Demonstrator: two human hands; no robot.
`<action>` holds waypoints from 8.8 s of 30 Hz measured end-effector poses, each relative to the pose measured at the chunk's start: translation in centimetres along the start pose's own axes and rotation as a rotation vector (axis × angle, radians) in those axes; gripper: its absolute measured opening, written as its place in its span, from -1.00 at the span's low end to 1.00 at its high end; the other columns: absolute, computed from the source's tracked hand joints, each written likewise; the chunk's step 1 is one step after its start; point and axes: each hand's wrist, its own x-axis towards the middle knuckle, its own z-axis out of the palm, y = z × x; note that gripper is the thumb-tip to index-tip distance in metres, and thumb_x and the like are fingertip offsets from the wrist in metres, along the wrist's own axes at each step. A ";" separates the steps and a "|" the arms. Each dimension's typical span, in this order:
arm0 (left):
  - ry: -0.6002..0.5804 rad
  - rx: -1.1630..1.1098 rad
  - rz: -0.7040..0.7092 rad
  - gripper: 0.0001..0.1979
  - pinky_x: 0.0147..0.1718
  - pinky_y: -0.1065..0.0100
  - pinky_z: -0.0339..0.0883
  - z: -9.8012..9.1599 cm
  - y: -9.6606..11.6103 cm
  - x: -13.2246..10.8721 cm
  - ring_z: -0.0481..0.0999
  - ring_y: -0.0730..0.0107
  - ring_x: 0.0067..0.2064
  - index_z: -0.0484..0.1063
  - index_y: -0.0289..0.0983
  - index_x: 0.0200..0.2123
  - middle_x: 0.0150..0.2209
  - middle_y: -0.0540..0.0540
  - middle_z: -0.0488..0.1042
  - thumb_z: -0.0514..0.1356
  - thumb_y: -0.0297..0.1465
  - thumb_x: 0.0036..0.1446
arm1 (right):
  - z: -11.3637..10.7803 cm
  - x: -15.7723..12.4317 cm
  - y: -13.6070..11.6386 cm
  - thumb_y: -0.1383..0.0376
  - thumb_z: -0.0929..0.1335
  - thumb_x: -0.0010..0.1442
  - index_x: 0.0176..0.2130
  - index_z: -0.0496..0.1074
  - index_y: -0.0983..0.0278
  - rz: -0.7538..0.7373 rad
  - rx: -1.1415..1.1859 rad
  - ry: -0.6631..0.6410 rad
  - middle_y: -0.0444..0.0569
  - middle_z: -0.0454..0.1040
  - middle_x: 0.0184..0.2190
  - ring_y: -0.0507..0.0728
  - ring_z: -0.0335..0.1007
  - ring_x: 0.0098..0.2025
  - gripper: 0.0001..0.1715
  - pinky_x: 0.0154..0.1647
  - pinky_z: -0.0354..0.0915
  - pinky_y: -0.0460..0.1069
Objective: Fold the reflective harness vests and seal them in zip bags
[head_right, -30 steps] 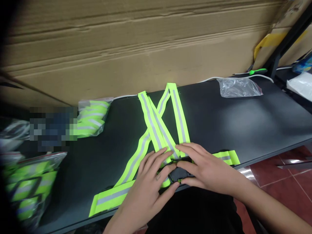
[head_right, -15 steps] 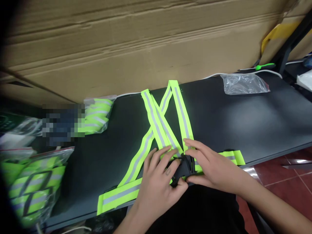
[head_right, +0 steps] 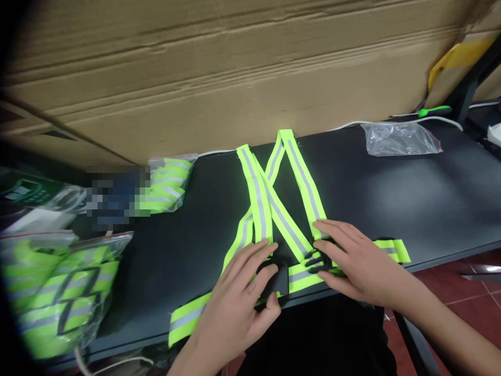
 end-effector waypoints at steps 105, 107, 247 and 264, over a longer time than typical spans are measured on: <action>-0.005 0.004 -0.190 -0.63 0.00 0.08 0.58 1.3 0.2 -2.2 0.09 -0.07 0.43 0.27 -0.25 0.23 0.31 -0.29 0.22 0.05 -0.39 0.39 | -1.4 -3.4 1.8 0.19 0.25 0.40 0.20 0.36 0.09 0.233 -0.111 0.059 0.13 0.11 0.36 0.40 0.12 0.35 -0.59 0.20 0.23 0.41; -0.001 0.012 -0.183 -0.66 0.08 0.03 0.53 1.3 0.1 -2.2 0.12 -0.06 0.42 0.28 -0.27 0.20 0.30 -0.30 0.23 0.06 -0.39 0.39 | -1.7 -2.9 0.9 0.21 0.25 0.41 0.22 0.33 0.09 0.222 -0.084 0.077 0.12 0.04 0.40 0.40 0.09 0.37 -0.58 0.19 0.27 0.40; -0.136 -0.127 0.133 -0.64 0.03 0.06 0.33 4.2 4.8 8.3 0.43 0.08 0.03 0.33 -0.35 0.14 0.00 -0.24 0.49 -0.01 -0.25 0.45 | 4.9 -3.6 -5.9 0.36 0.38 0.16 -0.15 0.54 0.35 0.223 -0.073 0.561 0.14 0.56 -0.27 0.31 0.46 -0.16 -0.76 -0.18 0.46 0.22; -0.198 0.075 0.136 -0.62 -0.01 0.07 0.29 5.4 5.1 8.7 0.40 0.08 -0.03 0.43 -0.28 0.11 -0.10 -0.17 0.45 0.15 -0.21 0.35 | 2.7 -4.9 -1.8 -0.05 0.39 0.24 0.04 0.44 0.25 0.877 -0.266 0.585 0.17 0.53 -0.10 0.38 0.43 -0.10 -0.46 -0.08 0.31 0.29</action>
